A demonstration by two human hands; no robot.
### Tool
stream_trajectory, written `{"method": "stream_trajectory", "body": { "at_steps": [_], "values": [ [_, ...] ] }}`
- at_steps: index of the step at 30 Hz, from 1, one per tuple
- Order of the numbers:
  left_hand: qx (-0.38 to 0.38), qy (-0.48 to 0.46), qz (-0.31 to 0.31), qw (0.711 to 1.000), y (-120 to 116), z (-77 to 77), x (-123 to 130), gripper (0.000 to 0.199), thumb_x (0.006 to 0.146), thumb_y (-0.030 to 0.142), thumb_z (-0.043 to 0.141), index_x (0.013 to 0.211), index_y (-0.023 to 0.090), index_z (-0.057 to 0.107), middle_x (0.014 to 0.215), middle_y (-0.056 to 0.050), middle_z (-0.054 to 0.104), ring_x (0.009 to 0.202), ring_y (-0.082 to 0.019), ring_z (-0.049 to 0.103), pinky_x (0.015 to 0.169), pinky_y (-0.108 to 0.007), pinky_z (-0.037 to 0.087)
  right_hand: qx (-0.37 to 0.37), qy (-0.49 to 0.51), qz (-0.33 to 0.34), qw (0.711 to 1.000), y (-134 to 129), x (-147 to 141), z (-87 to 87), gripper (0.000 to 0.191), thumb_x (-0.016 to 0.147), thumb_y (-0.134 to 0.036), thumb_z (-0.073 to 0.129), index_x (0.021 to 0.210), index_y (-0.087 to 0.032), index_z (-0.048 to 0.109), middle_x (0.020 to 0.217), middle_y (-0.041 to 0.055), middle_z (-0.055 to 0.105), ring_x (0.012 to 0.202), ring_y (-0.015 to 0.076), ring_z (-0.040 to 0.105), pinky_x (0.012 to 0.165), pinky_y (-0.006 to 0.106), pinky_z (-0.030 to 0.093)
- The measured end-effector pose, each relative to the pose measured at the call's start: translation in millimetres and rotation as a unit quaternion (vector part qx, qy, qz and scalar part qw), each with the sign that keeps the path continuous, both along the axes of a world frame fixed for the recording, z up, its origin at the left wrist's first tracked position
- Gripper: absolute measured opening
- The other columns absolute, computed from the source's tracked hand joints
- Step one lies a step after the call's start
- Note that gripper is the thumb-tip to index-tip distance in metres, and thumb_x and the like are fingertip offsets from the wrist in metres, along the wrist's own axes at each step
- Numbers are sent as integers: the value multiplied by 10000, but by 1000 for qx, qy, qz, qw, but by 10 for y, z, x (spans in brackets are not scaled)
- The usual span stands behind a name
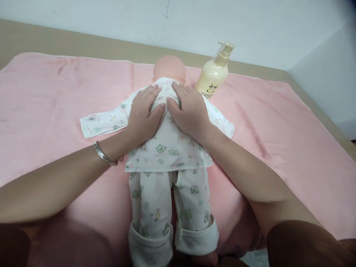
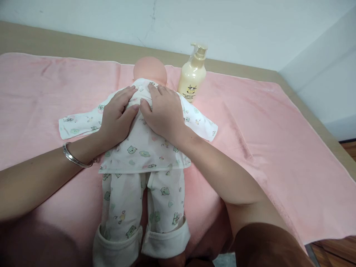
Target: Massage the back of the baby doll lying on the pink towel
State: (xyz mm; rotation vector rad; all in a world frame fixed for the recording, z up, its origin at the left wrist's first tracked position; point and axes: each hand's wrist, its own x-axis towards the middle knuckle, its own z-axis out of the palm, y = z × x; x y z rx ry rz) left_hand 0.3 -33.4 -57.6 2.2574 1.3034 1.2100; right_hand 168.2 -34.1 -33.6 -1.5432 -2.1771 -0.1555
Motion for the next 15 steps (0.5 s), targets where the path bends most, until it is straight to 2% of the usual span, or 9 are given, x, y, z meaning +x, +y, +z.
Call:
{"method": "stream_trajectory", "body": {
  "at_steps": [15],
  "values": [
    [-8,-3,3,1000,-2,-16,-3,448,971,459,428,1371,301,552,1489,-16,537,1429,-252,442,1250,-462,321,16,34,8,999,7,7,-20,508,1009,-398,287,1373,-146,537,1306,146,643,1247,318,574,1074,524,469]
  ]
}}
